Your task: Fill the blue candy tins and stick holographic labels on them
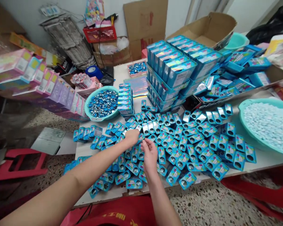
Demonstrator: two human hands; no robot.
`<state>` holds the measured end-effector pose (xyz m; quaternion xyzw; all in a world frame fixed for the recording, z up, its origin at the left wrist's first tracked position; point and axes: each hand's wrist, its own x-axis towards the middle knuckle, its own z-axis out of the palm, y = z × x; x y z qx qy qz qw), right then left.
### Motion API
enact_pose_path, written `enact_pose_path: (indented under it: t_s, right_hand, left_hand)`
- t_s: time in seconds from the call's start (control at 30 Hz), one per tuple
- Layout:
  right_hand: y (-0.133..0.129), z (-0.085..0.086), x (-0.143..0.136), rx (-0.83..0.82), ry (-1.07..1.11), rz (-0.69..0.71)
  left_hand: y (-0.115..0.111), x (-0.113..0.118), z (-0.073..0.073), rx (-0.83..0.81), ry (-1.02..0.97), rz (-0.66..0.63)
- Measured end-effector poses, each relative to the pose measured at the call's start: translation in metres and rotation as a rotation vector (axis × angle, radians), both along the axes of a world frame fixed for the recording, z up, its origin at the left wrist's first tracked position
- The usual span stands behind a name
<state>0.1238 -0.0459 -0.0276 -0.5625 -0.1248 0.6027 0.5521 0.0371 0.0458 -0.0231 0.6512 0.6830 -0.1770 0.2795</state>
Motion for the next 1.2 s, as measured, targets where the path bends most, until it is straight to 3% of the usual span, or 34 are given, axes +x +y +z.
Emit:
enact_pose_path:
  t_s: [0.1, 0.17, 0.27, 0.33, 0.4, 0.43, 0.53, 0.63, 0.73, 0.83, 1.07, 1.2]
  right_hand:
    - [0.019, 0.018, -0.012, 0.173, -0.193, 0.039]
    - [0.039, 0.03, -0.031, 0.333, -0.31, 0.123]
    - [0.085, 0.036, -0.085, 0.588, -0.541, 0.377]
    - [0.123, 0.03, -0.133, 0.676, -0.785, 0.647]
    - [0.162, 0.017, -0.183, 0.574, -1.135, 1.009]
    - [0.179, 0.009, -0.206, 0.526, -1.196, 1.09]
    - [0.218, -0.015, -0.255, 0.384, -1.292, 1.233]
    - [0.233, -0.038, -0.273, 0.292, -1.346, 1.321]
    - [0.234, -0.052, -0.269, 0.291, -1.38, 1.341]
    - [0.238, -0.059, -0.259, 0.317, -1.41, 1.259]
    - [0.253, -0.056, -0.249, 0.363, -1.341, 0.785]
    - [0.25, -0.053, -0.248, 0.345, -1.153, 0.624]
  left_hand:
    - [-0.018, -0.018, 0.004, 0.067, -0.052, -0.017]
    - [-0.041, -0.041, 0.006, 0.137, -0.115, -0.01]
    - [-0.093, -0.083, 0.005, 0.287, -0.241, 0.141]
    - [-0.131, -0.111, 0.003, 0.336, -0.311, 0.309]
    - [-0.163, -0.137, -0.002, 0.377, -0.409, 0.405]
    - [-0.175, -0.148, -0.005, 0.408, -0.462, 0.44]
    - [-0.198, -0.177, -0.015, 0.521, -0.562, 0.553]
    - [-0.207, -0.201, -0.019, 0.552, -0.559, 0.686]
    - [-0.211, -0.217, -0.015, 0.509, -0.556, 0.743]
    - [-0.211, -0.226, -0.011, 0.484, -0.584, 0.755]
    - [-0.202, -0.235, -0.018, 0.459, -0.607, 0.741]
    - [-0.194, -0.236, -0.022, 0.406, -0.645, 0.793]
